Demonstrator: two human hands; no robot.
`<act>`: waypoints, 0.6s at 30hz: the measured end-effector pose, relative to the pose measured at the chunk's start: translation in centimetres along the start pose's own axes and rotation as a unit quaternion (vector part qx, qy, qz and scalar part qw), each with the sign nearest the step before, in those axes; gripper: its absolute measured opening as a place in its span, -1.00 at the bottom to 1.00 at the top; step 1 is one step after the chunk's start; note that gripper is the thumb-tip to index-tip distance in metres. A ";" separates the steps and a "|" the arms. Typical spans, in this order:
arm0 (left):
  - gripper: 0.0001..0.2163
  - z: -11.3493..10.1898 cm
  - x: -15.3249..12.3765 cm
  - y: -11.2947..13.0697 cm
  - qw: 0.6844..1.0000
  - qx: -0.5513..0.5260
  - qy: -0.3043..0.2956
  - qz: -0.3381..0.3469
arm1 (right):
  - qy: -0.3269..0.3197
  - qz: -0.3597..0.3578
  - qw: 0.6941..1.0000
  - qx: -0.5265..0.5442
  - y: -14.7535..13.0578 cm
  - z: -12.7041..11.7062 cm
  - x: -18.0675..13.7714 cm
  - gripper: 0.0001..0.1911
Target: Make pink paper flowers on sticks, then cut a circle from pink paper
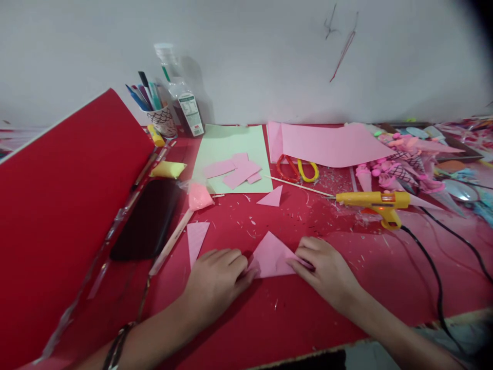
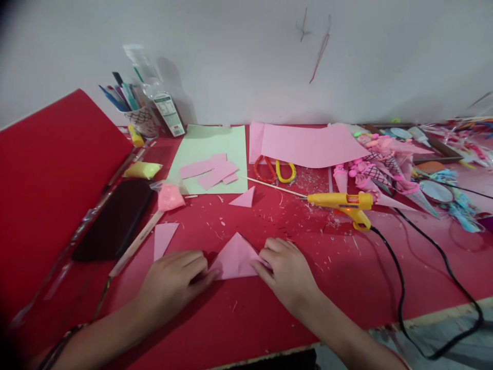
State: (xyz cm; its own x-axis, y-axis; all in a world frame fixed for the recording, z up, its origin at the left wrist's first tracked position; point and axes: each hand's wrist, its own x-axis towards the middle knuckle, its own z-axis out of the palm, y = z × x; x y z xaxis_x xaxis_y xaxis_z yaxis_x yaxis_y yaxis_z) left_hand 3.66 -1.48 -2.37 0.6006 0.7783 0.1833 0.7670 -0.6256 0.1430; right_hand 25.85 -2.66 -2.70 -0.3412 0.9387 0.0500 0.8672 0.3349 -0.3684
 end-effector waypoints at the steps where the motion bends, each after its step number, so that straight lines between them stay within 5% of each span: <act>1: -0.69 0.1 0.0 0.0 1.000 -0.002 0.000 -0.003 | 0.003 0.002 1.000 -0.005 0.0 0.0 0.0 -0.64; 18: -0.69 0.0 0.6 0.1 0.999 0.001 -0.031 -0.020 | 0.014 -0.005 0.996 -0.091 -0.2 0.3 0.4 -0.59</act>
State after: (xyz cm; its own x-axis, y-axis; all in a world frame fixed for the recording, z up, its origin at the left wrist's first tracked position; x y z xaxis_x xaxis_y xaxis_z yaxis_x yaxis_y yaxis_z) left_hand 4.08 -1.06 -2.28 0.5828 0.8043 0.1163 0.7906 -0.5942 0.1478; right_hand 25.46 -2.41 -2.85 -0.3421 0.9363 0.0798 0.9159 0.3512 -0.1944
